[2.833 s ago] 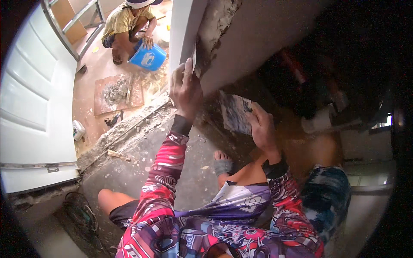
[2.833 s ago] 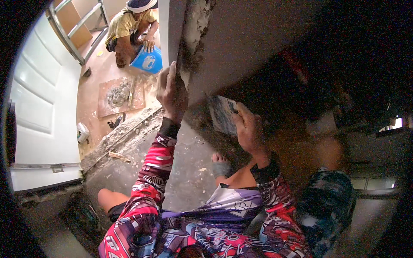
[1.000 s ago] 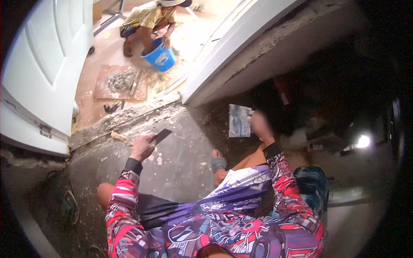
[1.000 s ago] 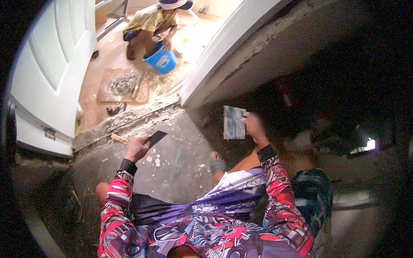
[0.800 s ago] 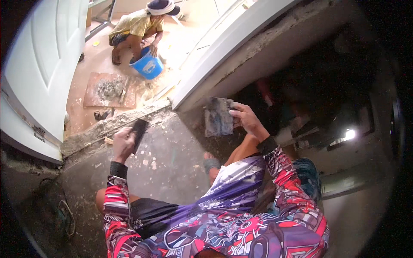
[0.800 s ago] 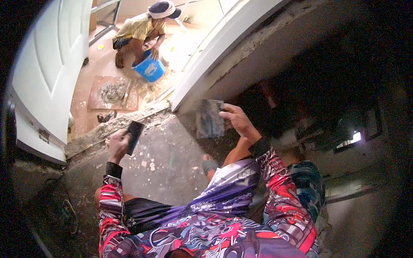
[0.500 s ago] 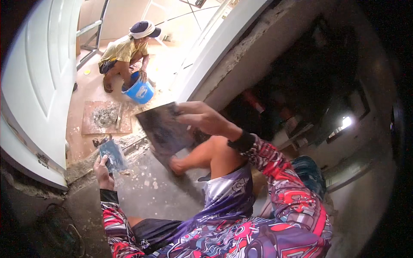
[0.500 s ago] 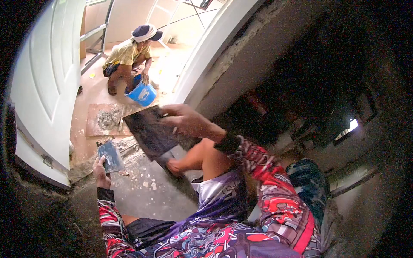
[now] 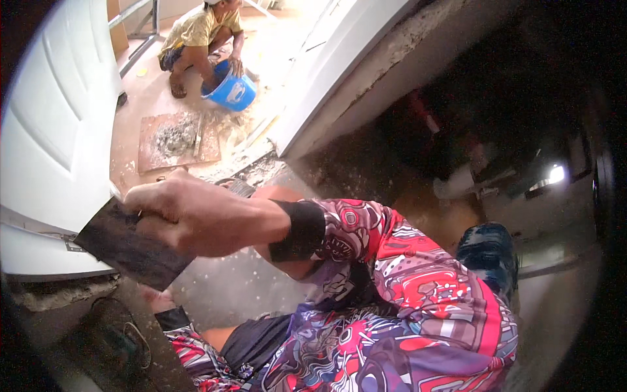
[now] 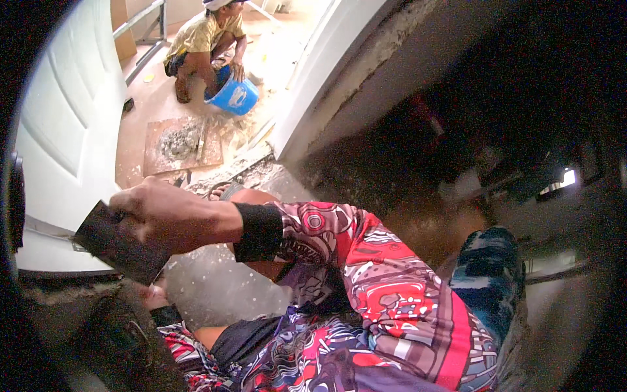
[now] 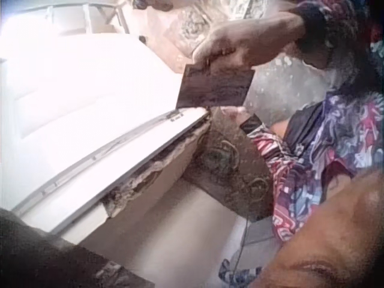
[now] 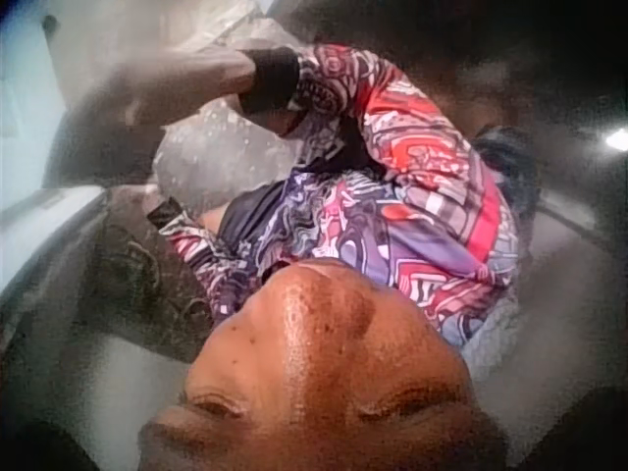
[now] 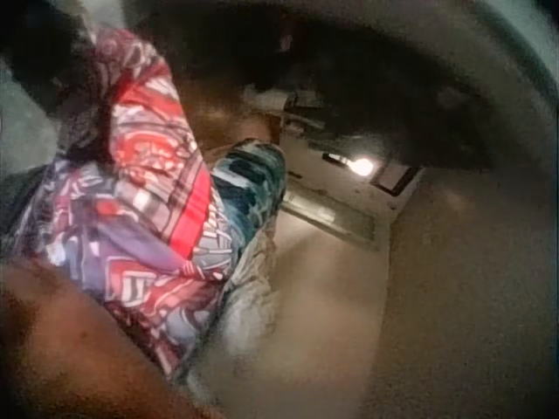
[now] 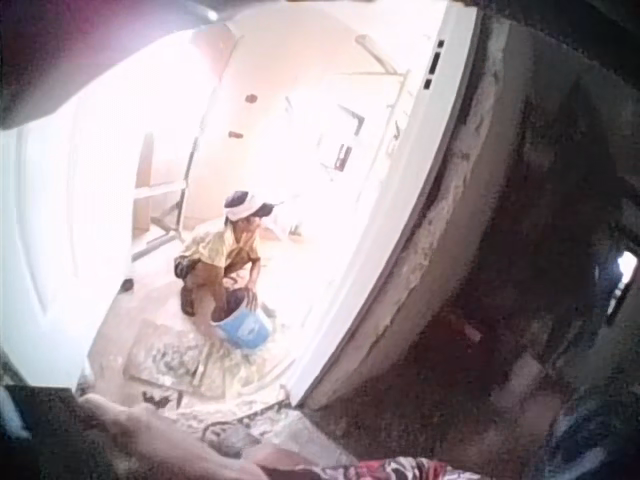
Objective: The person applies plaster to the doorway frame and wall edge using putty knives, scraping and smoothing the compound across the surface.
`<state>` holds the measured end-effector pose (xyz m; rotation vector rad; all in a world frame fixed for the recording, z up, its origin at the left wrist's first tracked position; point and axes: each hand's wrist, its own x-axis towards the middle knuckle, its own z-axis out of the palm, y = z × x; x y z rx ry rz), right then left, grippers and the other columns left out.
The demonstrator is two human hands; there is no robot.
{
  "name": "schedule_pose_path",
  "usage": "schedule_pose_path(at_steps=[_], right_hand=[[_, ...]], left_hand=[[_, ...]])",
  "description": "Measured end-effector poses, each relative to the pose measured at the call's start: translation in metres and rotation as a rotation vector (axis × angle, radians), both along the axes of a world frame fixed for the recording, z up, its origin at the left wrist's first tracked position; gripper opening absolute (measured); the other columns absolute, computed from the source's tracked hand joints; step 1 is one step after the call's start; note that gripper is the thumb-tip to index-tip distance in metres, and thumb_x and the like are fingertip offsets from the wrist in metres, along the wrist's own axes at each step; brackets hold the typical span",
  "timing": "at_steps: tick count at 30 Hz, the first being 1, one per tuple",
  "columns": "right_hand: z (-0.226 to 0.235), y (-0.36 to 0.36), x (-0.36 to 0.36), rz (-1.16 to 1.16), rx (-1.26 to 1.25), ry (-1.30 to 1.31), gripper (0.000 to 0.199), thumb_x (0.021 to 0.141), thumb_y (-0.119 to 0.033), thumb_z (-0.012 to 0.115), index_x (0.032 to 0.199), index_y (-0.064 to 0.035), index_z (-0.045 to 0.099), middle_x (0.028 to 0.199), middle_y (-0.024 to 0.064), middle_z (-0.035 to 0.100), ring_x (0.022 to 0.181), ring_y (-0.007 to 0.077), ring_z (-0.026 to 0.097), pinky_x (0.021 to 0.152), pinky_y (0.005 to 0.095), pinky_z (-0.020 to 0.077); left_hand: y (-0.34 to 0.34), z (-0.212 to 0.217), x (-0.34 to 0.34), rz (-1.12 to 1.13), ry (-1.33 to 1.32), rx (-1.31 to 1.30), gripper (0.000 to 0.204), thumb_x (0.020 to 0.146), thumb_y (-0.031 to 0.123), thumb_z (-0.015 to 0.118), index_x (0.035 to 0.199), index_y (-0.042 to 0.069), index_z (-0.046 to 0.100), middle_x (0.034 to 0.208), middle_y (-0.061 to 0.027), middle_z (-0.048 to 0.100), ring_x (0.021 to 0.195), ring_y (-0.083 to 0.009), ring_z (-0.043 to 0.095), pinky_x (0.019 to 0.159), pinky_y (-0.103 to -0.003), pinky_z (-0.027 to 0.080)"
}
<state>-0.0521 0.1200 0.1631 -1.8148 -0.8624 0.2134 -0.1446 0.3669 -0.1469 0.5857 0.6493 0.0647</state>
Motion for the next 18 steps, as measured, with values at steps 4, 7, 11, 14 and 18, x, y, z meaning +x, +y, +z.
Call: schedule_pose_path(at_steps=[4, 7, 11, 14, 18], right_hand=[[0.005, -0.002, -0.009, 0.034, 0.108, 0.098, 0.018, 0.085, -0.005, 0.058, 0.101, 0.0032, 0.058, 0.078, 0.0260, 0.060, 0.073, 0.0417, 0.062, 0.067, 0.0438, 0.0474], [0.004, -0.014, -0.013, 0.012, 0.122, 0.098, 0.019, 0.084, -0.005, 0.059, 0.100, 0.0042, 0.057, 0.076, 0.0261, 0.058, 0.070, 0.0401, 0.062, 0.067, 0.0441, 0.0468], [0.007, -0.038, -0.006, -0.036, 0.197, 0.287, 0.015, 0.089, -0.008, 0.059, 0.099, 0.0039, 0.057, 0.075, 0.0151, 0.062, 0.061, 0.0205, 0.061, 0.054, 0.0320, 0.0473], [0.006, -0.048, 0.001, -0.028, 0.271, 0.580, 0.015, 0.095, -0.011, 0.056, 0.104, 0.0010, 0.059, 0.080, 0.0046, 0.063, 0.060, 0.0058, 0.058, 0.045, 0.0196, 0.0467], [0.003, -0.056, 0.005, -0.080, 0.352, 0.680, 0.022, 0.098, -0.015, 0.052, 0.112, 0.0009, 0.056, 0.086, 0.0063, 0.064, 0.060, 0.0100, 0.060, 0.044, 0.0246, 0.0509]], left_hand=[[-0.010, 0.002, 0.009, -0.025, 0.024, -0.005, 0.017, 0.091, 0.013, 0.057, 0.105, 0.006, 0.064, 0.097, -0.0052, 0.069, 0.083, -0.0185, 0.066, 0.075, -0.032, 0.054], [-0.020, -0.001, 0.018, -0.054, 0.028, -0.027, 0.017, 0.091, 0.013, 0.057, 0.105, 0.007, 0.064, 0.097, -0.0051, 0.069, 0.083, -0.0182, 0.067, 0.074, -0.032, 0.055], [-0.036, -0.010, 0.030, -0.099, 0.038, -0.063, 0.016, 0.091, 0.014, 0.057, 0.104, 0.007, 0.065, 0.097, -0.0049, 0.069, 0.083, -0.0179, 0.067, 0.074, -0.032, 0.055], [-0.037, -0.008, 0.038, -0.113, 0.033, -0.051, 0.015, 0.092, 0.015, 0.057, 0.103, 0.008, 0.065, 0.097, -0.0048, 0.070, 0.083, -0.0176, 0.067, 0.074, -0.033, 0.055], [-0.047, -0.011, 0.049, -0.156, 0.040, -0.062, 0.015, 0.092, 0.016, 0.057, 0.103, 0.008, 0.065, 0.098, -0.0046, 0.070, 0.083, -0.0172, 0.068, 0.073, -0.033, 0.056]])
